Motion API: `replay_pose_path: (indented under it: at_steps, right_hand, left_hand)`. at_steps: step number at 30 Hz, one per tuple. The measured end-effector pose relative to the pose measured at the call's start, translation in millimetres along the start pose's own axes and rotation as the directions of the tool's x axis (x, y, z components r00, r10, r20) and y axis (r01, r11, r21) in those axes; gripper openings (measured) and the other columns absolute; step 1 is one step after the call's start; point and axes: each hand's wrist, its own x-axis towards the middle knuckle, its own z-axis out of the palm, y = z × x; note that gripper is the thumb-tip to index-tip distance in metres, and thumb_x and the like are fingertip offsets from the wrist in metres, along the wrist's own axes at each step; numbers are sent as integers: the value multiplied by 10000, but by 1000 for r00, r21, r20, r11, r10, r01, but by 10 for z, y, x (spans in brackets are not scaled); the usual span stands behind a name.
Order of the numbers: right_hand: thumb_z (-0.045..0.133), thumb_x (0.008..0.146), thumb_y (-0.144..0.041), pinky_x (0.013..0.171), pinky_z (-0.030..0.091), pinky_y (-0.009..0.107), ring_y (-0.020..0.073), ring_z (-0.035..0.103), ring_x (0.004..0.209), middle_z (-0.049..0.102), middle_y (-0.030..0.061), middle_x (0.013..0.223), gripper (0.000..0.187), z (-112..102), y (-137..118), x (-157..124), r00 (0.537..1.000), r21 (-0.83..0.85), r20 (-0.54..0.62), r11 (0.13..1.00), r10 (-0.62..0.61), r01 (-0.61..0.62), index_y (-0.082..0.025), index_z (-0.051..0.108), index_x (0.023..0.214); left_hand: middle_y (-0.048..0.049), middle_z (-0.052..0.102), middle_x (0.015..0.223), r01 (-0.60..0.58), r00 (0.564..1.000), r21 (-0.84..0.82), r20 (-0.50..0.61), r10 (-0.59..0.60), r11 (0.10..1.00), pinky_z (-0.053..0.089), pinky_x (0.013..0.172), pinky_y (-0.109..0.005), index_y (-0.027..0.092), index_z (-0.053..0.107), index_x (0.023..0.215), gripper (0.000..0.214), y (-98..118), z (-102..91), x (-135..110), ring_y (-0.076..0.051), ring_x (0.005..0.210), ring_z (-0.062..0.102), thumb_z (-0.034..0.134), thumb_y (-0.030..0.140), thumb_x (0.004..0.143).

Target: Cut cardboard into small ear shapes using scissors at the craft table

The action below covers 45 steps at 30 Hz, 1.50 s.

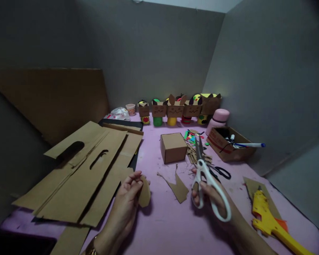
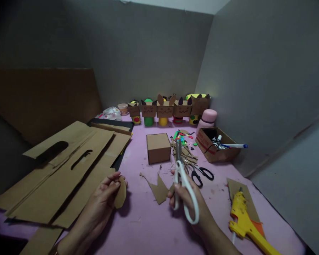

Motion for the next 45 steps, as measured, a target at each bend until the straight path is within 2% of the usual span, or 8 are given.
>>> replay_pose_path:
  at_steps: [7,12,16,21,28,31,36,45]
  right_hand:
    - [670,775,-455,832,437,380,227,590,922,647,75,990,551,77,3,-60,904,-303,408,953,125,5,-218,511,1246]
    - [624,822,-380,864,425,407,218,577,896,619,49,939,445,51,9,-25,980,-407,151,896,-128,180,-249,480,1222]
    - [683,758,-306,668,479,340,182,583,718,615,33,847,472,164,88,-68,999,-377,52,926,-1,21,-219,488,1179]
    - [705,635,-195,705,481,350,207,600,757,644,46,820,498,395,209,-146,986,-348,156,938,64,-6,-190,554,1110]
    - [703,624,-196,605,467,267,162,548,644,590,-14,705,489,333,205,-75,999,-340,-36,940,5,-17,-196,550,1089]
    - [746,631,-219,582,448,233,144,537,642,586,-20,744,507,254,200,-11,996,-250,-86,968,-23,1,-198,548,1097]
    - [776,647,-236,546,417,208,114,502,603,560,-40,724,517,227,211,29,998,-157,-41,987,-40,33,-187,548,1109]
    - [805,589,-197,562,432,237,128,537,599,572,-53,691,517,229,90,55,993,-128,-45,987,-106,100,-199,579,1054]
  left_hand:
    - [-8,668,799,-37,999,-20,-16,36,999,543,649,-184,181,584,953,299,-29,-37,41,-123,753,672,667,46,700]
    - [-8,662,813,8,1000,-49,-7,-9,999,541,697,-204,182,580,958,320,-23,15,-24,-131,787,678,661,16,697]
    - [-14,653,849,112,988,-52,110,-106,992,529,726,-211,193,570,1007,360,-109,48,-153,-125,806,662,692,39,705]
    - [-19,635,868,238,948,-31,227,-225,971,511,750,-245,213,573,1005,378,-227,81,-329,-139,807,633,741,92,689]
    - [26,572,802,162,930,100,317,-186,982,455,696,-214,222,593,966,378,-252,54,-310,-105,730,570,790,165,648]
    - [14,585,765,147,877,211,425,-226,966,435,634,-214,196,613,977,417,-278,50,-317,-108,669,567,815,171,612]
    - [-68,667,619,115,754,494,522,-399,862,419,550,-241,139,636,772,181,-299,71,-358,-143,549,615,672,316,787]
    - [-113,703,701,59,840,450,460,-288,891,423,520,-248,146,576,810,232,-333,129,-313,-169,550,652,649,366,805]
